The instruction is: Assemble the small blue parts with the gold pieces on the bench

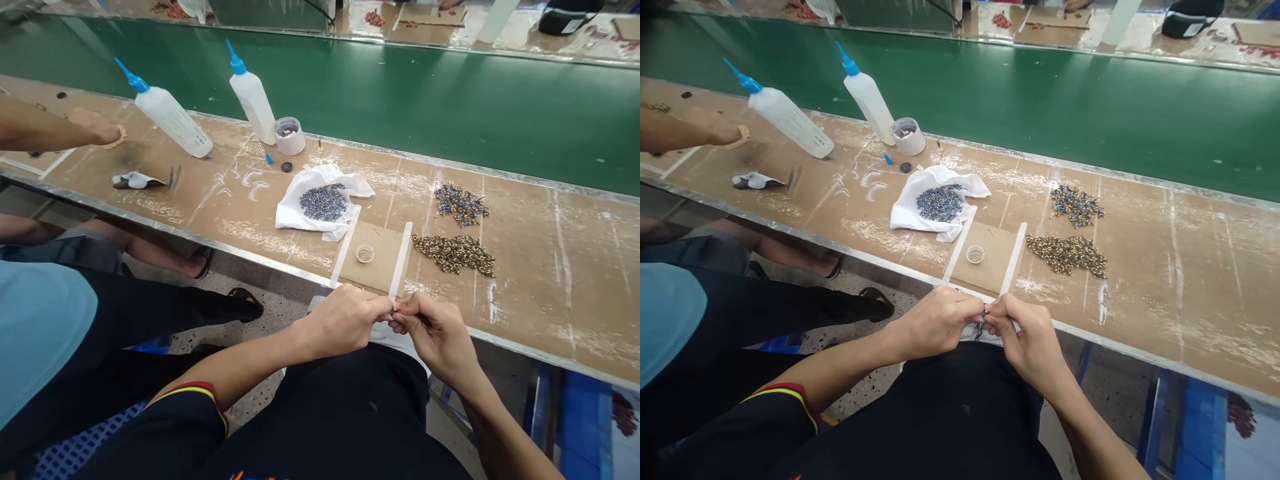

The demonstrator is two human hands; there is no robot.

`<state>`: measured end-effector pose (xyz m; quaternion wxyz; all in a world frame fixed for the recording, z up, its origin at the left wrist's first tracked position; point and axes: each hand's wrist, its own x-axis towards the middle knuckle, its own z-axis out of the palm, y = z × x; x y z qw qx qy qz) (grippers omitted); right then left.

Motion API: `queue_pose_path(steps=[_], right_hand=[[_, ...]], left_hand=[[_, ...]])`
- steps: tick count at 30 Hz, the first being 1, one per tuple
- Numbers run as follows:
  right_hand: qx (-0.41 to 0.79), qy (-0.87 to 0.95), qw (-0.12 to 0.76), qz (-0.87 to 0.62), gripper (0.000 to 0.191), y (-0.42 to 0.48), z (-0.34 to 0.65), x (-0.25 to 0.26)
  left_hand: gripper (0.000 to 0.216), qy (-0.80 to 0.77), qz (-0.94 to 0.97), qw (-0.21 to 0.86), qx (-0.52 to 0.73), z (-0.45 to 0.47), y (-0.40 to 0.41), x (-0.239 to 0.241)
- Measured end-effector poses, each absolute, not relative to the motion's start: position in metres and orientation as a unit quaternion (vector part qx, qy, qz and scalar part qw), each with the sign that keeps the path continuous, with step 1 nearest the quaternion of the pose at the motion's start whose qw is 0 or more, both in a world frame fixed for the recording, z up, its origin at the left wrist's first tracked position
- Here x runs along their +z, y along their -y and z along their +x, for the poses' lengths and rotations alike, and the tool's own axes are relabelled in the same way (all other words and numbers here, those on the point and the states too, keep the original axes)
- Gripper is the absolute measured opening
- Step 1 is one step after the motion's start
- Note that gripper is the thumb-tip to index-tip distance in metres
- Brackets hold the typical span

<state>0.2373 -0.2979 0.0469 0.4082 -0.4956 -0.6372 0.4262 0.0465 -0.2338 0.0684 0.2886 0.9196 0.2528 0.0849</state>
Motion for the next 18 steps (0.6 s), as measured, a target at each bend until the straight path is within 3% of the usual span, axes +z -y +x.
queue_pose_path(steps=[7, 14, 18], right_hand=[[0.440, 0.606, 0.435, -0.500, 0.016, 0.300, 0.231, 0.042], [0.524, 0.526, 0.452, -0.494, 0.008, 0.308, 0.230, 0.038], [0.493, 0.530, 0.480, -0.495, 0.015, 0.313, 0.235, 0.039]], left_hand=[[0.018, -0.275, 0.891, 0.343, 0.114, 0.043, 0.237, 0.067], [0.026, -0.240, 0.839, 0.470, 0.130, 0.041, 0.234, 0.072], [0.032, -0.264, 0.783, 0.554, 0.098, 0.040, 0.233, 0.074]])
